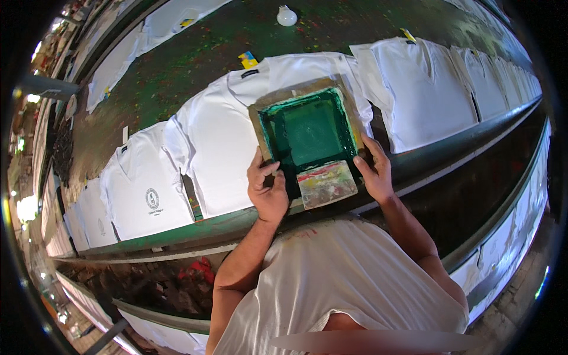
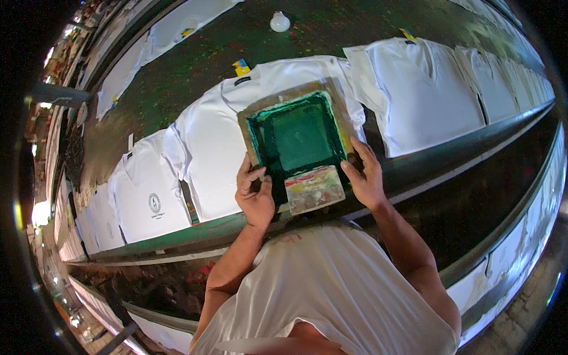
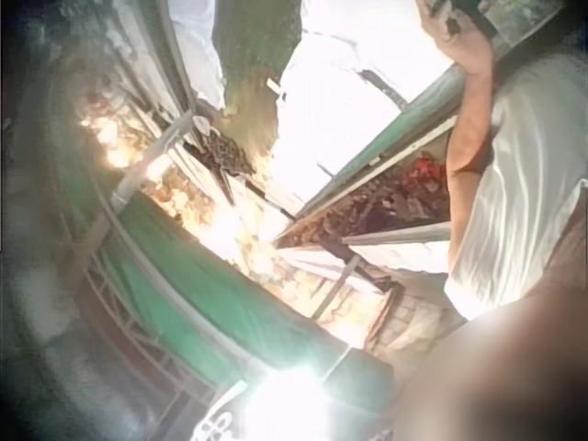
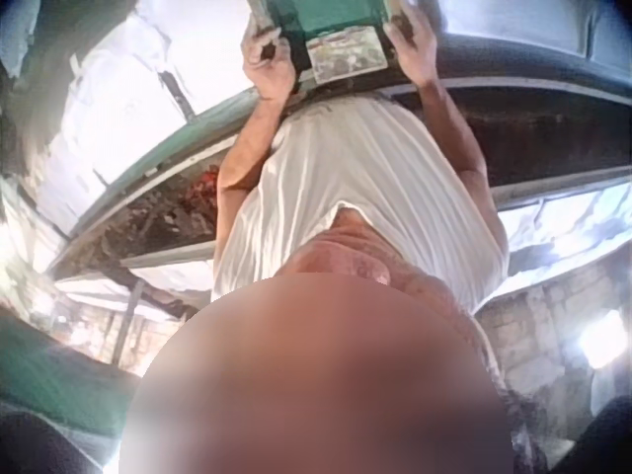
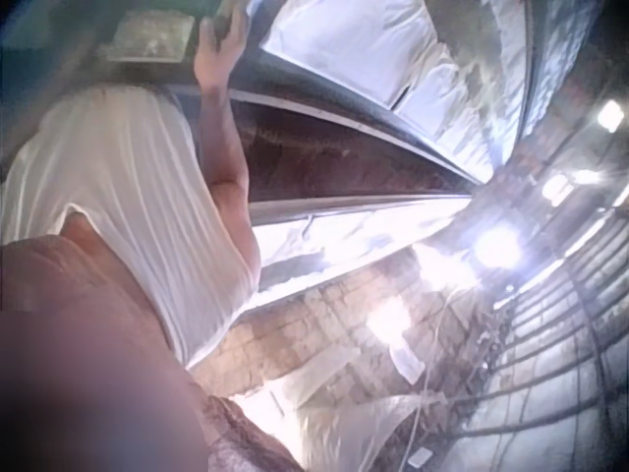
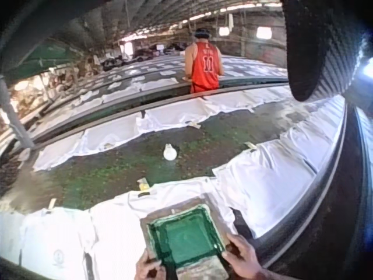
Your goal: The person uses a squeegee to pull green ink across a screen printing frame, applying a design onto a series of white t-shirts laid out on a table. The person repeats this process on multiple shirts in sequence.
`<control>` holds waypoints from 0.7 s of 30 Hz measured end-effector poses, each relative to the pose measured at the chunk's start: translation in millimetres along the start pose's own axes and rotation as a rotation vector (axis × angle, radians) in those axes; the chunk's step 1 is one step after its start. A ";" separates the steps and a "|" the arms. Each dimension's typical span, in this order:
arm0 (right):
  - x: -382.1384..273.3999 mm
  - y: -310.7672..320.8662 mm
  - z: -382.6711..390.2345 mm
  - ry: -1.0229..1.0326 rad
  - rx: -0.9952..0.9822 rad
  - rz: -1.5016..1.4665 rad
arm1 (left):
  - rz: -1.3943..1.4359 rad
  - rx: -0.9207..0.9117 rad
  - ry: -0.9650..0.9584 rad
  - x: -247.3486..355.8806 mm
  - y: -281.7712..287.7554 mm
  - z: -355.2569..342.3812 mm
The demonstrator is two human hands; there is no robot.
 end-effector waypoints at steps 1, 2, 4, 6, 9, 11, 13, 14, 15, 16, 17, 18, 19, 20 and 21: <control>0.6 -0.1 0.2 -0.009 0.003 0.016 | -0.013 0.006 -0.011 -1.0 0.6 -0.2; 2.2 -0.8 -0.7 -0.027 0.013 0.049 | -0.025 0.009 -0.018 -2.2 0.6 -0.2; 3.6 -0.6 -1.4 0.033 0.026 0.101 | -0.020 0.014 -0.020 -4.2 1.0 -0.4; 5.0 -0.3 -1.6 0.028 0.023 0.110 | -0.028 0.007 -0.002 -5.7 1.4 -0.2; 5.5 -0.6 -1.9 0.034 0.018 0.113 | -0.014 0.017 0.009 -7.5 1.7 0.8; 5.0 -1.5 -2.2 0.044 0.027 0.130 | 0.006 0.024 0.021 -8.9 1.6 1.4; 4.2 -2.2 -2.6 0.048 0.035 0.133 | 0.024 0.026 0.031 -10.2 1.7 1.5; 3.9 -2.5 -3.1 0.049 0.038 0.130 | -0.007 0.026 0.042 -10.5 2.1 1.5; 3.6 -2.8 -2.9 0.052 0.042 0.124 | -0.004 0.026 0.036 -10.9 2.3 1.4; 3.5 -2.9 -2.8 0.054 0.047 0.133 | -0.001 0.024 0.028 -11.3 2.6 1.2; 3.6 -3.0 -2.6 0.057 0.051 0.141 | 0.008 0.025 0.032 -11.8 2.9 1.0; 4.0 -3.3 -1.7 0.060 0.055 0.149 | 0.015 0.019 0.029 -12.3 3.1 1.3; 4.6 -3.5 -1.4 0.051 0.055 0.145 | 0.030 0.017 0.038 -13.0 3.2 1.5; 5.3 -3.8 -0.8 0.043 0.054 0.140 | 0.047 0.020 0.045 -13.7 3.3 2.0; 5.7 -4.1 -1.1 0.046 0.058 0.134 | 0.059 0.019 0.052 -14.5 3.4 2.5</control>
Point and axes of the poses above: each hand's wrist, its own z-axis away from the middle knuckle, its own y-axis out of the back of the hand, x = y × z, the point moved 1 cm from there along -z, towards the middle knuckle, and after that the axes turned 8 degrees about -x, right-handed, at the moved point
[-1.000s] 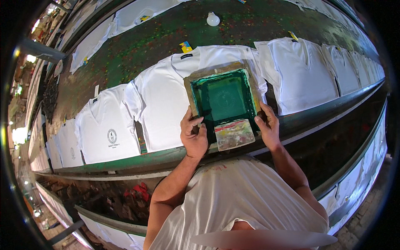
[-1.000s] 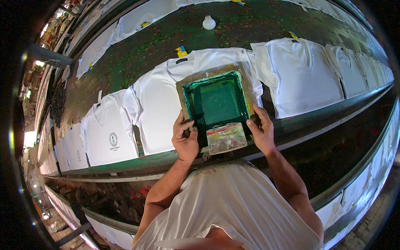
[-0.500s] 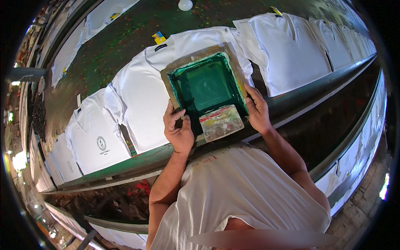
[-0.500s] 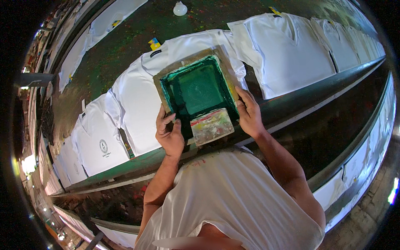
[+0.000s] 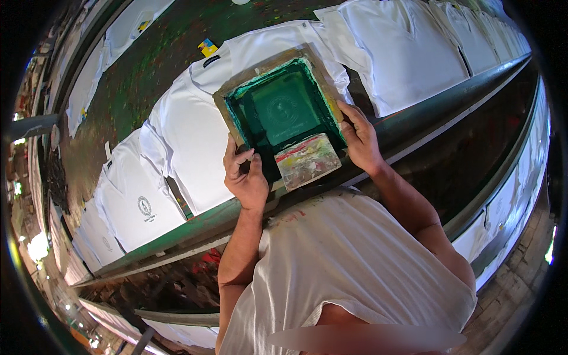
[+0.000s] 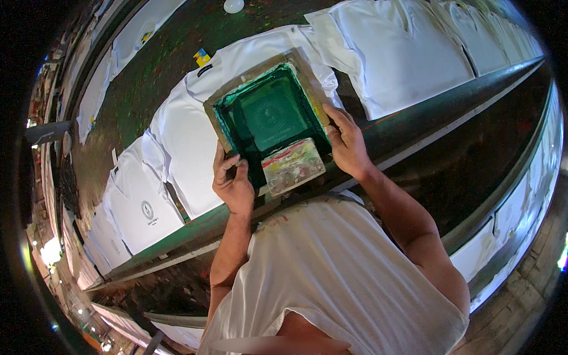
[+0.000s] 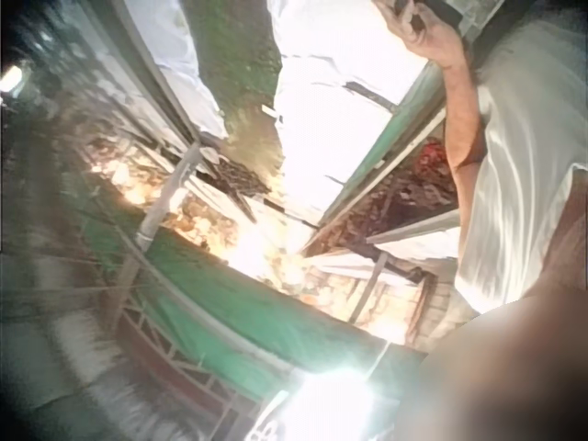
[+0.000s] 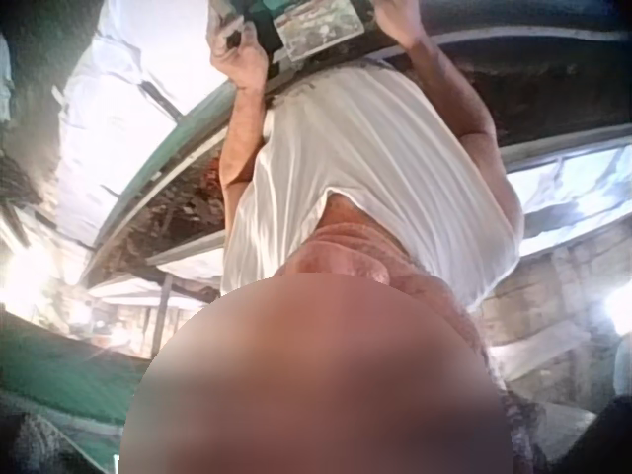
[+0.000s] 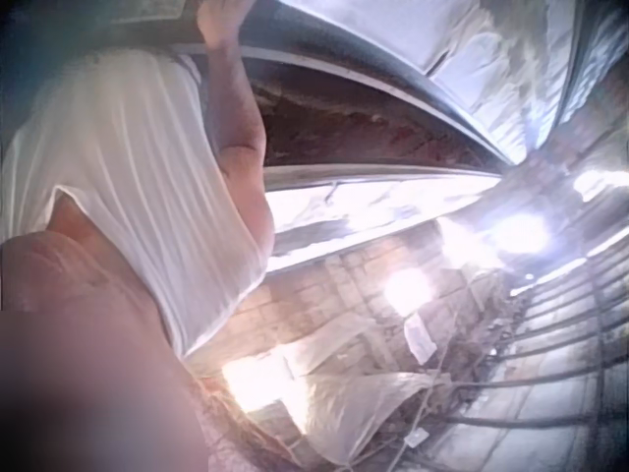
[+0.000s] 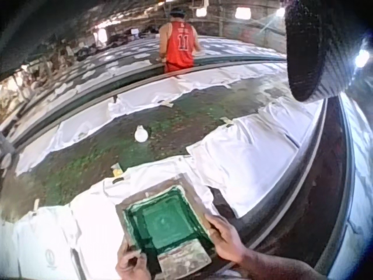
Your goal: The person uses a squeegee to pull green ink across a screen printing frame, applying a design onto a series of white t-shirts laid out on a table. The person repeats this process on multiple shirts in sequence.
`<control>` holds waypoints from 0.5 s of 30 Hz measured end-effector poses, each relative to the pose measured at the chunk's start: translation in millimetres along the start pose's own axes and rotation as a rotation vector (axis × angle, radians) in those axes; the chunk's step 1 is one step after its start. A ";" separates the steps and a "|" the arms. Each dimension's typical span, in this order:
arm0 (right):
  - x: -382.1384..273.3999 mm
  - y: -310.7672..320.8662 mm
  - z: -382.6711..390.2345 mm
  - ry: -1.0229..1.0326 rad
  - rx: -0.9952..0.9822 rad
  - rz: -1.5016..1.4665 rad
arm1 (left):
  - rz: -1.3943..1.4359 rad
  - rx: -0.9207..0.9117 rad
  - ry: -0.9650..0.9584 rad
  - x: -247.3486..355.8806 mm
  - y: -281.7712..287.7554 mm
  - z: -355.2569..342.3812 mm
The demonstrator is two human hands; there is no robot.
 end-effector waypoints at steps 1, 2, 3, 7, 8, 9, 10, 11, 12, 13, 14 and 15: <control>0.2 -0.3 -0.7 -0.021 -0.005 -0.011 | 0.015 0.004 0.003 -0.7 0.0 0.3; -0.5 -0.3 -1.5 -0.030 -0.005 -0.024 | 0.028 0.003 0.006 -1.5 0.1 0.6; -1.9 0.2 -3.2 -0.059 -0.011 -0.038 | 0.031 0.006 0.011 -2.2 0.1 0.5; -23.2 7.6 -6.3 0.013 0.003 -0.035 | 0.022 -0.004 0.025 -3.9 -0.7 -0.9; -34.1 11.2 -1.7 0.096 0.015 0.094 | 0.017 -0.006 0.024 -3.7 -1.1 -1.4; -45.5 14.8 3.3 0.181 0.027 0.224 | 0.054 -0.007 0.037 -4.0 -1.3 -1.5; -56.9 16.8 7.7 0.313 -0.078 0.198 | 0.089 -0.006 0.052 -3.8 -1.5 -1.6; -66.8 16.9 11.7 0.426 -0.190 0.177 | 0.131 -0.011 0.060 -3.9 -1.5 -1.7; -74.9 15.7 13.4 0.478 -0.314 0.276 | 0.115 -0.014 0.070 -3.7 -1.1 -2.0; -81.1 14.0 14.0 0.509 -0.444 0.382 | 0.105 -0.022 0.073 -3.7 -0.7 -2.2; -85.6 13.1 13.7 0.543 -0.581 0.485 | 0.098 -0.031 0.081 -3.6 0.2 -2.6; -88.7 10.6 10.2 0.623 -0.561 0.649 | 0.080 -0.034 0.066 -3.4 0.9 -3.0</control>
Point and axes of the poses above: each hand's wrist, its own z-axis away from the middle knuckle, its own y-axis out of the back of the hand, x = y × z, the point moved 1 cm from there along -z, towards the middle knuckle, and after that the axes turned 8 degrees about -x, right-handed, at the moved point
